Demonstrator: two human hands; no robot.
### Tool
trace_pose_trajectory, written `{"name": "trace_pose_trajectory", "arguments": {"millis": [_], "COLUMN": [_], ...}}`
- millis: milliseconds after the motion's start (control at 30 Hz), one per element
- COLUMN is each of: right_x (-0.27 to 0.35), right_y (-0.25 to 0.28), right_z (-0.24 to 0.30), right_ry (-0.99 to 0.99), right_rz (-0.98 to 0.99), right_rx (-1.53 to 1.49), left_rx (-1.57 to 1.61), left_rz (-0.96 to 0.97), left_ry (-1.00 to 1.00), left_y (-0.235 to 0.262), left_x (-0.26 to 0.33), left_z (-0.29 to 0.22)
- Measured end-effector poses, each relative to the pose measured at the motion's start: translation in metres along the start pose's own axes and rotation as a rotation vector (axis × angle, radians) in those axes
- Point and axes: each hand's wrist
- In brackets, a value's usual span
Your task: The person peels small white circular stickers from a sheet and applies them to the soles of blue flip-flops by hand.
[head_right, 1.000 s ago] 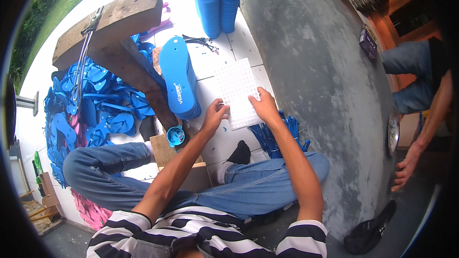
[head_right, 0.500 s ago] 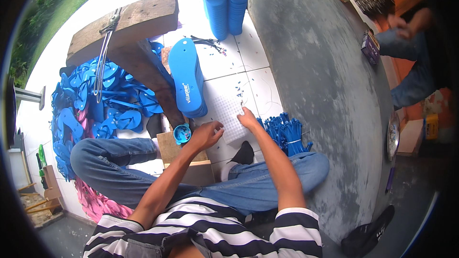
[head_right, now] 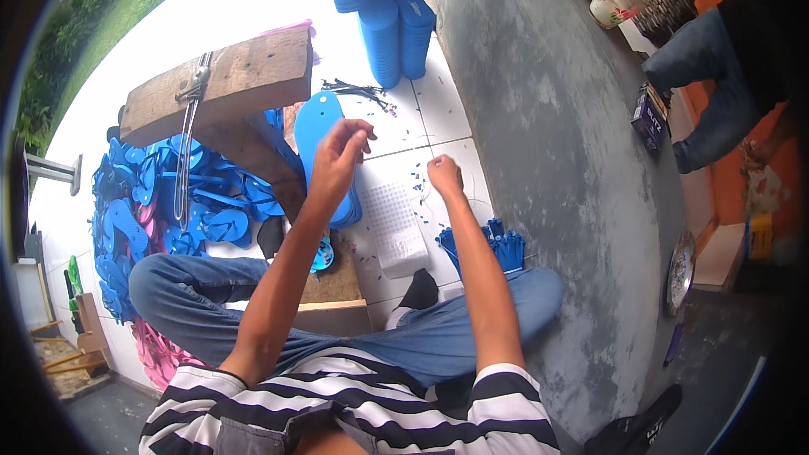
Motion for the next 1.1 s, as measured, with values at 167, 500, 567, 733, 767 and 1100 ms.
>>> {"name": "trace_pose_trajectory", "arguments": {"millis": [167, 500, 567, 733, 767, 1100], "right_x": [-0.075, -0.175, -0.194, -0.258, -0.266, -0.316], "right_y": [0.065, 0.141, 0.140, 0.146, 0.144, 0.129], "right_z": [0.079, 0.188, 0.210, 0.211, 0.226, 0.282], "right_ry": [0.138, 0.211, 0.222, 0.097, 0.142, 0.325], "right_rz": [-0.013, -0.011, -0.001, -0.020, 0.005, 0.149], "right_rx": [-0.584, -0.909, -0.931, -0.984, -0.993, -1.043], "left_rx": [0.207, 0.451, 0.481, 0.589, 0.575, 0.513], "left_rz": [-0.282, -0.572, -0.649, -0.712, -0.731, -0.641], "left_ry": [0.087, 0.195, 0.181, 0.282, 0.265, 0.134], "left_y": [-0.014, -0.016, -0.004, -0.024, -0.015, 0.012], "left_x": [-0.094, -0.212, -0.232, -0.277, -0.284, -0.339], "left_z": [0.008, 0.041, 0.041, 0.056, 0.046, 0.067]}}
Point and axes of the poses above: each hand's wrist, its own x-axis away from the middle knuckle, its own y-axis out of the back of the hand, z = x × y, and after that the axes turned 1 degree about y, right-handed
